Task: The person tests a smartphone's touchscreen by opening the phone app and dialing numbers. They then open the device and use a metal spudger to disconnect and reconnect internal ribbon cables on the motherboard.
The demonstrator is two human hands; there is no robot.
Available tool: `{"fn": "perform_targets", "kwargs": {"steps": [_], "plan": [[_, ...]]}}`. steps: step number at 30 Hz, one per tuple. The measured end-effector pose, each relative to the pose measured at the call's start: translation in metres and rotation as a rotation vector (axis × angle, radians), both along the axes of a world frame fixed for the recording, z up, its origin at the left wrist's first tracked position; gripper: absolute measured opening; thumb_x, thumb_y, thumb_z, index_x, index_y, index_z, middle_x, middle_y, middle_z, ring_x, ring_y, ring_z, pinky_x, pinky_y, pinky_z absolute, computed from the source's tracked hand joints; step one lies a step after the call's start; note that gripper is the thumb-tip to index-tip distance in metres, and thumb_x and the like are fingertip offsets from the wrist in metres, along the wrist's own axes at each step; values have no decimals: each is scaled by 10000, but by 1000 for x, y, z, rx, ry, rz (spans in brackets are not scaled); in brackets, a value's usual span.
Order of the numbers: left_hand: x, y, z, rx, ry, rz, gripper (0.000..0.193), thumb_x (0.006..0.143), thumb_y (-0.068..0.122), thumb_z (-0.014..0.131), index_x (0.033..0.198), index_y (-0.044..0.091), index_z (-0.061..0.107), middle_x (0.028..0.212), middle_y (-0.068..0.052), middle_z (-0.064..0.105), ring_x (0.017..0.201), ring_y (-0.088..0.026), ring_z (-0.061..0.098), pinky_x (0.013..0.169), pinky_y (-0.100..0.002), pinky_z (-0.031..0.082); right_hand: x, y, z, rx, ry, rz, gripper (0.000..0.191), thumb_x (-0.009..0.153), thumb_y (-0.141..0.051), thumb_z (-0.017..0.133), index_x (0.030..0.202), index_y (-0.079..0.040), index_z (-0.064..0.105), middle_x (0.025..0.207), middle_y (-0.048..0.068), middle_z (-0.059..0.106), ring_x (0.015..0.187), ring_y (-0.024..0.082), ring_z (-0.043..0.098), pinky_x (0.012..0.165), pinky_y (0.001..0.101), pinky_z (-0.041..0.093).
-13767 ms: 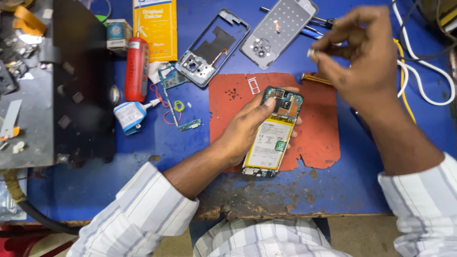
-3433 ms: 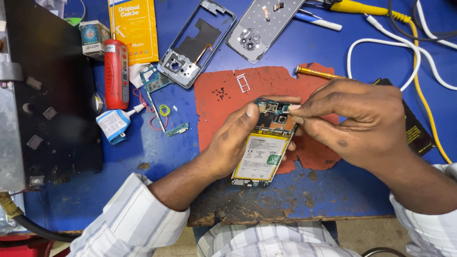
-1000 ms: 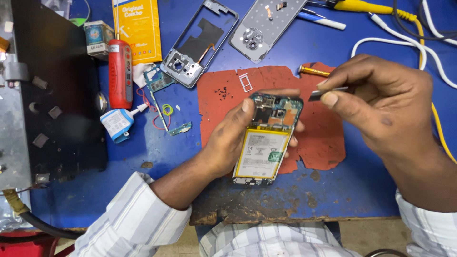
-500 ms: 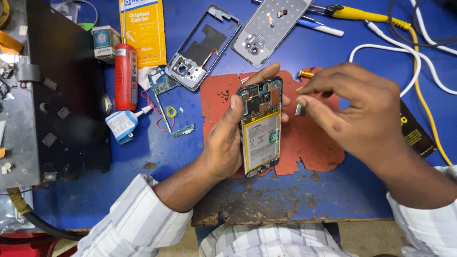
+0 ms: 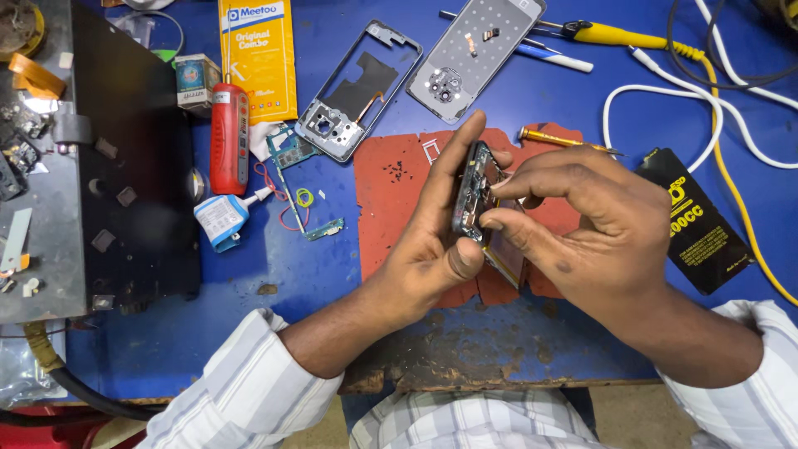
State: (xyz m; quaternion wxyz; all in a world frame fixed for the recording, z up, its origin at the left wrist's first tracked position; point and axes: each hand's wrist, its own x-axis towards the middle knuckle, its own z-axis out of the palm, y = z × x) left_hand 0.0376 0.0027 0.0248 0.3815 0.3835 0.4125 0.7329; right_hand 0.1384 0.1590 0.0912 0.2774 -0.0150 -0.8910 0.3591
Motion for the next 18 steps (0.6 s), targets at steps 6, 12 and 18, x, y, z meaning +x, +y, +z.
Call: {"fn": "perform_targets", "kwargs": {"steps": [6, 12, 18], "plan": [[1, -1, -6, 13, 4, -10, 1096, 1014, 732, 603, 1698, 93, 32, 1548, -138, 336, 1482, -226, 356, 1289, -408, 303, 4, 1, -5, 31, -30, -44, 199, 892, -21, 856, 1041, -4, 725, 1035, 108, 735, 898, 174, 736, 806, 268, 568], [2, 0, -6, 23, 20, -6, 1081, 1020, 726, 606, 1698, 94, 49, 1540, -128, 331, 1482, -218, 351, 1288, -400, 306, 6, 0, -9, 94, -44, -72, 172, 908, -51, 825, 1014, -3, 698, 1017, 118, 718, 887, 194, 729, 769, 288, 578], [2, -2, -3, 15, 3, -22, 1100, 1012, 726, 616, 1697, 80, 46, 1520, -132, 355, 1449, -225, 392, 1267, -399, 334, 4, 0, -14, 106, -36, -42, 142, 944, -62, 759, 1007, -16, 640, 1004, 112, 692, 935, 223, 737, 802, 310, 597]]}}
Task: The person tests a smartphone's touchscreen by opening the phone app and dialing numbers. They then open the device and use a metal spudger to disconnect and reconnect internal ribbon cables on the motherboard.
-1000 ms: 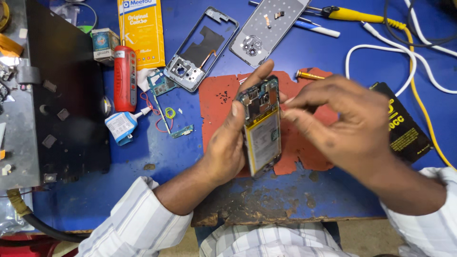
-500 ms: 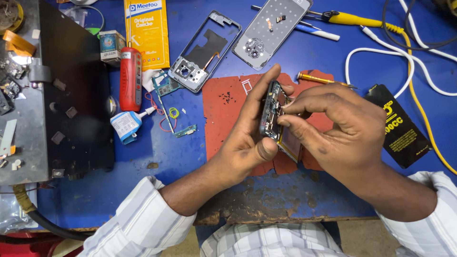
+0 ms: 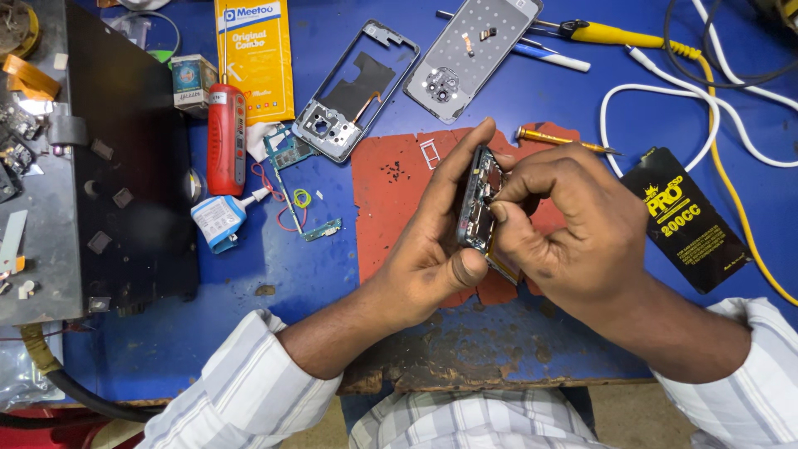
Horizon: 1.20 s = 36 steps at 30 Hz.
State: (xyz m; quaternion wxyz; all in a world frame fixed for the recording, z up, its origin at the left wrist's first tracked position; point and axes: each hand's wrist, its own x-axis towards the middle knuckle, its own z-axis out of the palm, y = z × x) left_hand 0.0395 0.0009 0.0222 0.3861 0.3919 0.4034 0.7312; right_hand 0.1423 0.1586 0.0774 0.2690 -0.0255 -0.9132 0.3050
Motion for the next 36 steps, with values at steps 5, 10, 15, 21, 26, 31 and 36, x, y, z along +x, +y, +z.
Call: {"fn": "perform_targets", "kwargs": {"steps": [5, 10, 15, 21, 26, 31, 36], "plan": [[-1, -1, 2, -5, -6, -10, 1104, 1011, 727, 615, 1694, 73, 46, 1523, -140, 366, 1444, -228, 405, 1259, -401, 345, -1, 0, -3, 24, 20, 16, 141, 957, -58, 729, 1005, -15, 604, 1010, 112, 681, 910, 235, 722, 789, 322, 588], [-1, 0, 1, -3, -3, -19, 1091, 1018, 722, 610, 1689, 74, 44, 1582, -152, 353, 1460, -226, 395, 1272, -405, 343, -2, 1, -4, -5, 6, 12, 136, 951, -64, 723, 989, -10, 604, 986, 118, 679, 907, 235, 720, 754, 320, 583], [-2, 0, -3, -14, 37, 6, 1081, 1021, 730, 598, 1692, 71, 65, 1569, -142, 349, 1456, -217, 388, 1270, -397, 335, -3, 2, -4, -3, 12, 25, 141, 962, -69, 713, 1000, -10, 590, 995, 123, 675, 885, 241, 714, 770, 334, 581], [-1, 1, -6, -19, 12, -1, 1093, 1014, 731, 604, 1691, 62, 66, 1542, -144, 360, 1437, -214, 395, 1259, -389, 332, -4, 3, -5, -1, 7, 28, 142, 973, -74, 706, 996, -9, 582, 984, 117, 672, 876, 237, 711, 765, 332, 577], [-2, 1, -5, -21, 8, 1, 1095, 1014, 731, 607, 1693, 60, 72, 1556, -148, 352, 1453, -219, 382, 1266, -393, 320, -3, 4, -6, -20, 7, 37, 137, 986, -79, 696, 994, -10, 578, 981, 111, 669, 870, 227, 707, 771, 328, 576], [-2, 2, -3, -14, -4, -9, 1089, 1004, 735, 607, 1682, 74, 68, 1572, -153, 333, 1460, -234, 382, 1302, -431, 337, -3, 4, -6, -30, 8, 38, 132, 996, -88, 689, 1006, -8, 584, 989, 111, 668, 878, 223, 709, 773, 324, 576], [-2, 2, -2, -9, -39, -30, 1088, 1002, 733, 614, 1687, 94, 61, 1536, -168, 366, 1440, -249, 416, 1298, -454, 361, -3, 5, -7, -26, 19, 41, 132, 1011, -104, 679, 1011, -12, 585, 972, 108, 672, 889, 209, 714, 802, 319, 588]]}}
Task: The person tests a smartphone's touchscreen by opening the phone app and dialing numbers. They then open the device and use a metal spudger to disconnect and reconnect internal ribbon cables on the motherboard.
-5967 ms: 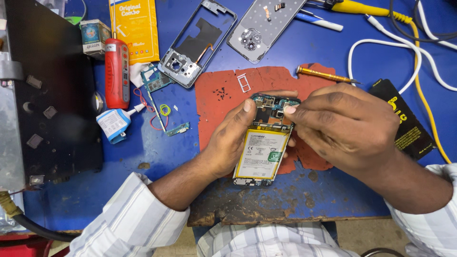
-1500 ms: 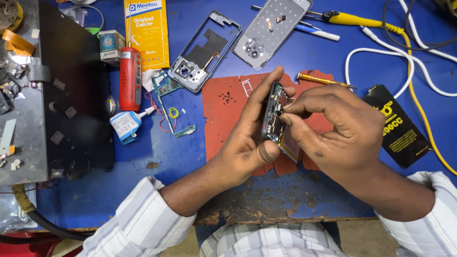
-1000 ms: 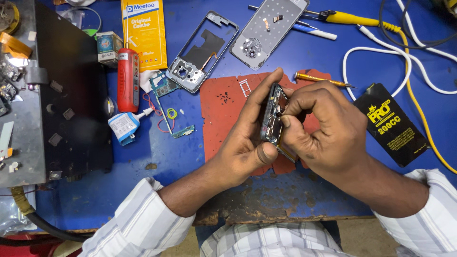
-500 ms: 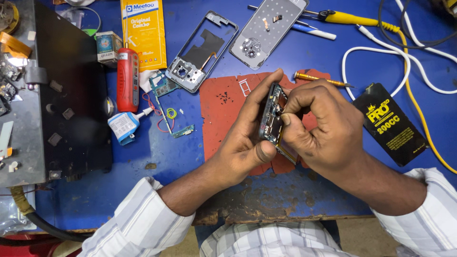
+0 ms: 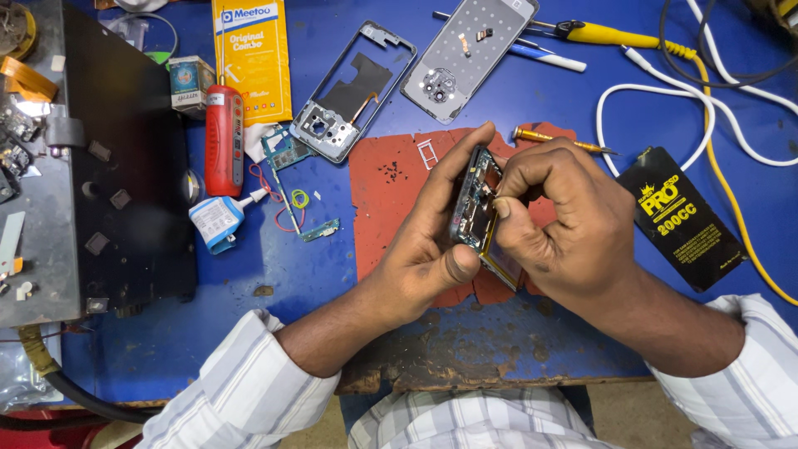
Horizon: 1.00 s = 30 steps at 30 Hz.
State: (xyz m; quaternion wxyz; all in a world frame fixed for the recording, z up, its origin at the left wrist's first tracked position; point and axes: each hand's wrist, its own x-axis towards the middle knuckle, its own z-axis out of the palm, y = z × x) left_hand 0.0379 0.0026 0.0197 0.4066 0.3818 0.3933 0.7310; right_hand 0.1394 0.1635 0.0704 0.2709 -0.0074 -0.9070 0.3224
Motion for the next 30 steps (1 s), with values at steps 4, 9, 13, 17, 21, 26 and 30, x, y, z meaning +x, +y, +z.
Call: {"fn": "perform_targets", "kwargs": {"steps": [4, 9, 13, 17, 21, 26, 30], "plan": [[0, 1, -1, -4, 2, -3, 1091, 998, 736, 614, 1691, 97, 64, 1508, -171, 377, 1413, -259, 432, 1252, -452, 366, 1, 1, 0, -13, -23, -8, 135, 1007, -111, 678, 999, -10, 588, 1000, 108, 678, 869, 200, 713, 771, 306, 581], [0, 0, 0, -8, -2, -6, 1104, 987, 753, 613, 1688, 95, 68, 1541, -166, 359, 1438, -260, 409, 1266, -458, 350, 1, 2, -1, -7, -17, -1, 134, 1007, -115, 668, 1007, -10, 585, 981, 104, 675, 868, 194, 708, 788, 308, 584], [-1, -1, 1, -20, 9, -2, 1114, 982, 769, 596, 1688, 91, 63, 1552, -168, 351, 1465, -263, 388, 1314, -471, 347, 1, 3, -1, -29, -26, -4, 136, 1001, -117, 673, 1000, -11, 589, 954, 96, 672, 843, 185, 699, 767, 301, 575], [-1, -1, 2, -20, 13, 1, 1109, 984, 772, 587, 1685, 88, 68, 1567, -170, 344, 1495, -265, 362, 1331, -470, 328, 0, 3, 1, -35, -19, 1, 136, 1001, -121, 667, 1005, -13, 585, 959, 87, 667, 831, 187, 685, 778, 306, 564], [-1, -1, 2, -15, 5, -6, 1106, 987, 761, 601, 1686, 87, 71, 1580, -174, 339, 1498, -263, 357, 1335, -464, 317, -1, 4, 3, -36, -12, 12, 127, 985, -99, 667, 980, -19, 568, 938, 84, 659, 841, 195, 679, 837, 336, 562], [-2, -1, 1, -1, -8, -20, 1092, 998, 731, 620, 1687, 88, 68, 1579, -173, 346, 1489, -257, 362, 1335, -455, 316, -1, 5, 5, -63, -38, 6, 124, 987, -74, 678, 975, -27, 564, 948, 78, 662, 828, 180, 681, 808, 304, 557], [-2, 0, 1, -10, 12, -11, 1088, 1001, 730, 608, 1691, 89, 63, 1571, -162, 339, 1487, -250, 373, 1326, -449, 331, -2, 8, 6, -83, -53, 27, 120, 971, -73, 679, 990, -23, 572, 923, 83, 667, 842, 188, 691, 896, 340, 573]]}}
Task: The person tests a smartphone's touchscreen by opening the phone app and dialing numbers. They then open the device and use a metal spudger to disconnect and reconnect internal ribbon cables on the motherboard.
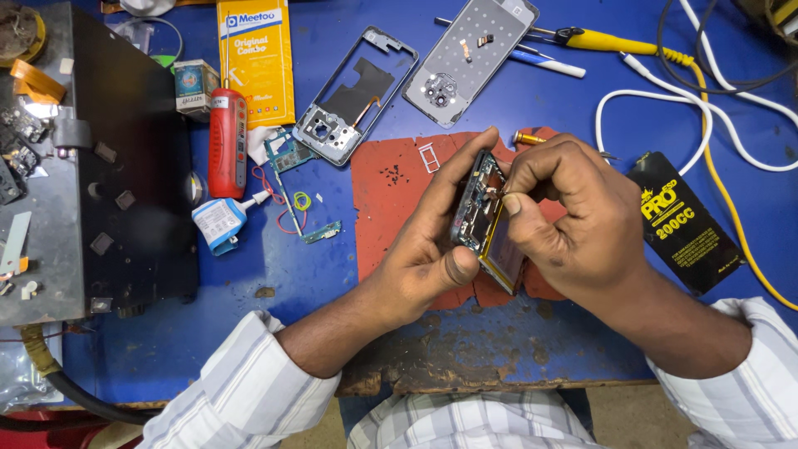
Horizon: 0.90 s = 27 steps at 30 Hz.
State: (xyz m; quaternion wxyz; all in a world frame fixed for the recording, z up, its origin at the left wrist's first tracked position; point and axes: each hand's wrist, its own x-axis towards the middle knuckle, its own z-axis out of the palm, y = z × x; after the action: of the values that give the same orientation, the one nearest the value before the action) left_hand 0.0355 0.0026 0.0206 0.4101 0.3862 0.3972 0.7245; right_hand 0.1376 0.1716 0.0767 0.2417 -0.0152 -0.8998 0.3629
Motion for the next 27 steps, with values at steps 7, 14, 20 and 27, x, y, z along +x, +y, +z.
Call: {"fn": "perform_targets", "kwargs": {"steps": [7, 14, 20, 27], "plan": [[-3, -2, 2, -20, 30, 32, 1111, 990, 764, 566, 1685, 63, 57, 1610, -170, 336, 1541, -242, 376, 1328, -426, 321, -4, 3, 15, -16, -11, 39, 364, 830, -107, 836, 1102, 5, 621, 1056, 125, 684, 882, 207, 721, 799, 323, 606], [-4, -2, 5, -16, 30, 53, 1110, 993, 757, 558, 1707, 37, 105, 1668, -183, 290, 1573, -250, 331, 1334, -419, 289, -9, 5, 21, 333, 117, 121, 355, 803, -100, 895, 1122, -92, 738, 1031, 75, 680, 924, 245, 683, 900, 417, 580], [-5, -2, 7, -26, 58, 61, 1096, 1000, 756, 552, 1707, 32, 132, 1706, -172, 265, 1594, -259, 317, 1345, -425, 281, -11, 7, 20, 374, 149, 160, 318, 863, -91, 883, 1162, -129, 779, 1113, 56, 699, 983, 237, 701, 905, 373, 577], [-7, -2, 8, -10, 33, 40, 1114, 990, 750, 572, 1714, 32, 125, 1720, -166, 229, 1615, -261, 271, 1396, -447, 261, -16, 6, 27, 391, 170, 175, 324, 760, -129, 896, 1044, -73, 750, 1029, 93, 684, 905, 275, 678, 868, 406, 594]]}}
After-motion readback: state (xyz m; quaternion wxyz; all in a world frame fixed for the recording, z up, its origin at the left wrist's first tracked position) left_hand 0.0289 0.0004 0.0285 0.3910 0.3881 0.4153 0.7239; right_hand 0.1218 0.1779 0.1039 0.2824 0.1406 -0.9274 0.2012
